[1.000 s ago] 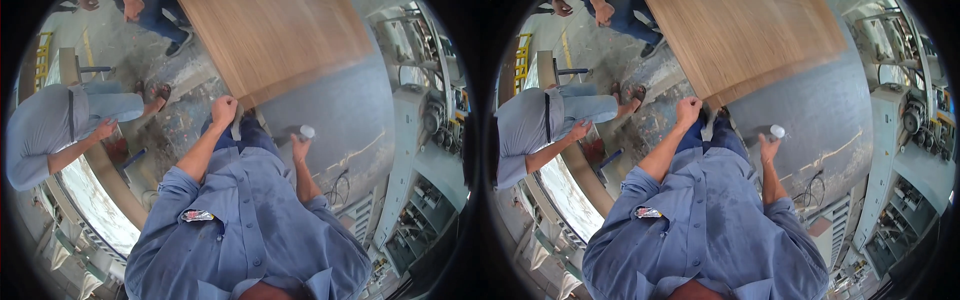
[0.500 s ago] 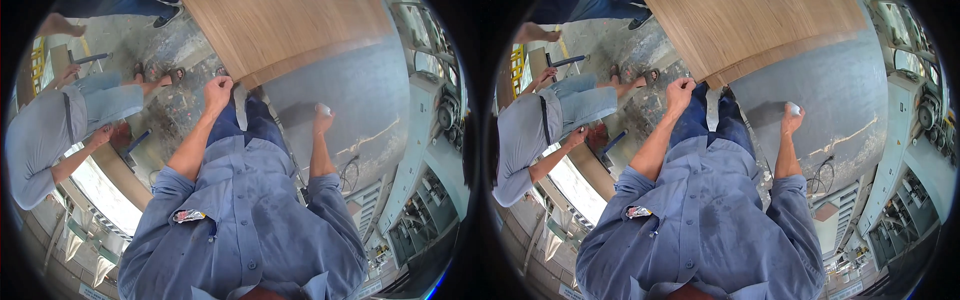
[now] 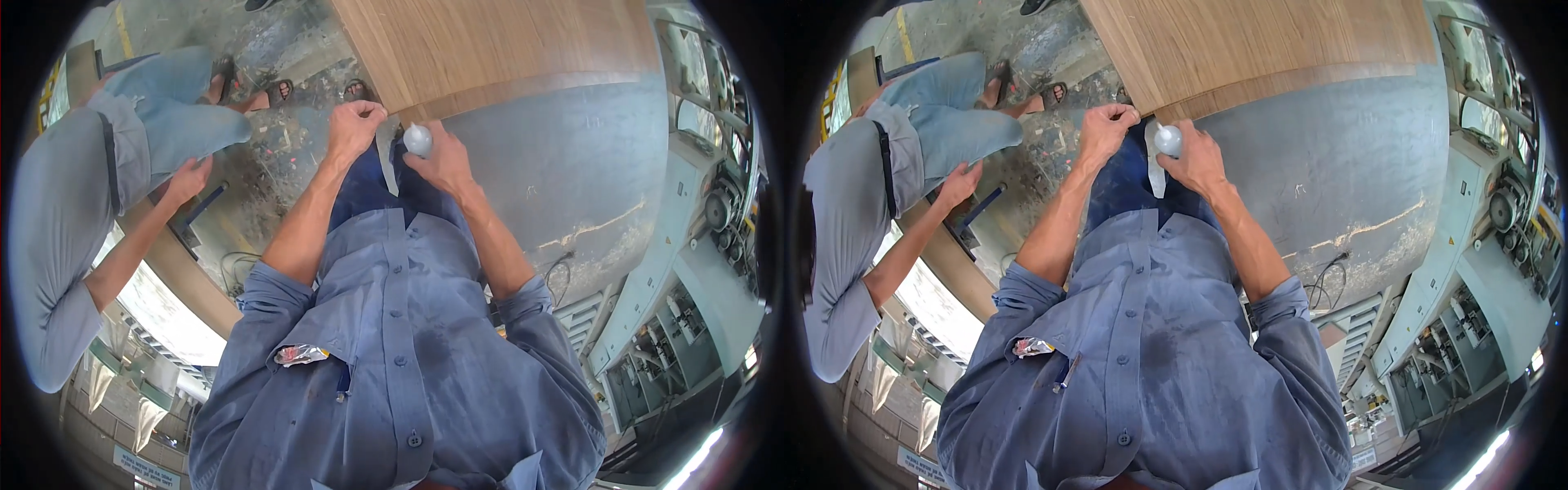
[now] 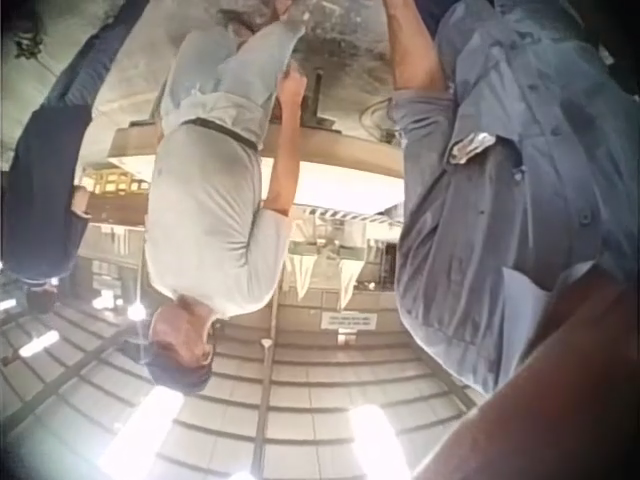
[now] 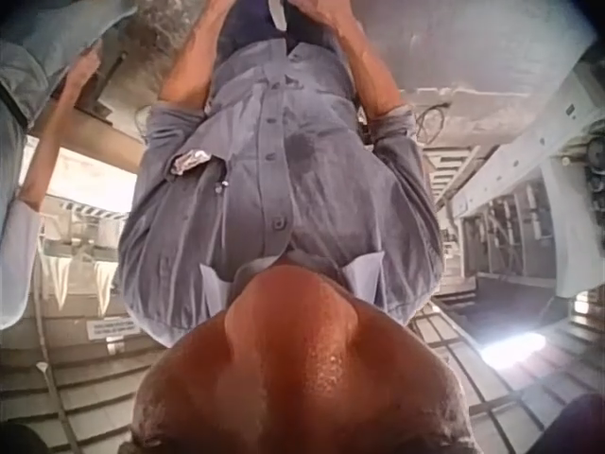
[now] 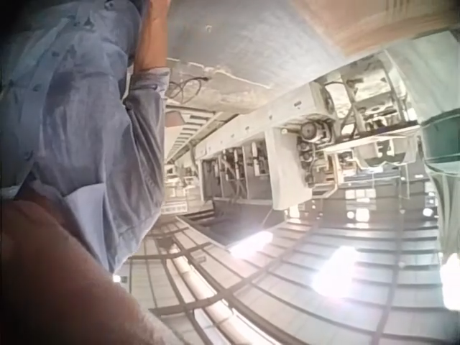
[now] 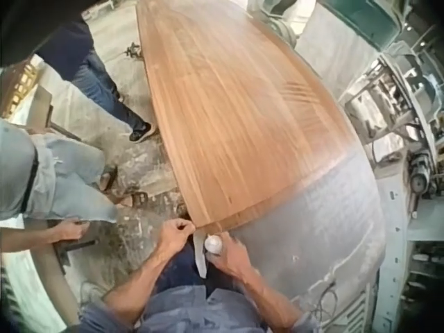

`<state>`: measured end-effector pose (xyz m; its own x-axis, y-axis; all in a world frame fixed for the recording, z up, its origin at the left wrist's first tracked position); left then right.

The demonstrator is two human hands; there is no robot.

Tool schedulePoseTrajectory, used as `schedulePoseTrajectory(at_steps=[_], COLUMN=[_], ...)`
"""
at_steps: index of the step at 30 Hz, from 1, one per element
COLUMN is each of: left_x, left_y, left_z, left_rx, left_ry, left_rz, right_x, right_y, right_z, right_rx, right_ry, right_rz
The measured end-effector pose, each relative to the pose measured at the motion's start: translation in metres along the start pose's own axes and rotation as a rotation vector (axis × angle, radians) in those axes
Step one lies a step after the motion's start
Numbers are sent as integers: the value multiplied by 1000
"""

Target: Moving large wooden panels onto a workbench and applying adhesive precisely along their edges.

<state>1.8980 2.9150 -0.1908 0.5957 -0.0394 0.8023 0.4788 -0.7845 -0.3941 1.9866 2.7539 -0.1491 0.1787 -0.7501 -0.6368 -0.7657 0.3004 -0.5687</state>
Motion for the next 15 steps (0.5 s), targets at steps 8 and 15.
schedulePoseTrajectory(at_steps=[8,15], left_x=[-5,-4], left_y=[1,-2], left_z=[0,-1], left_rx=[-48,-27], left_ry=[-36,-1], left_rz=[-19,-34], right_x=[-4,-15], right_y=[18,17], right_z=[14,14], right_rx=[-149,-163], right_ry=[77,43], right_rz=[-226,-265])
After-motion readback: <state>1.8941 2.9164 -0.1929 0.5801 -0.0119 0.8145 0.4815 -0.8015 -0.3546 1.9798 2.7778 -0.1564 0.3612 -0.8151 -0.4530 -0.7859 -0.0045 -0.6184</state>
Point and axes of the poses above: each hand's wrist, its own z-axis towards the middle knuckle, its own y-axis out of the palm, x = y × z, the point moved 10 cm from there along z, towards the middle knuckle, and after that the axes turned 6 degrees about y, right-handed, at the moved point
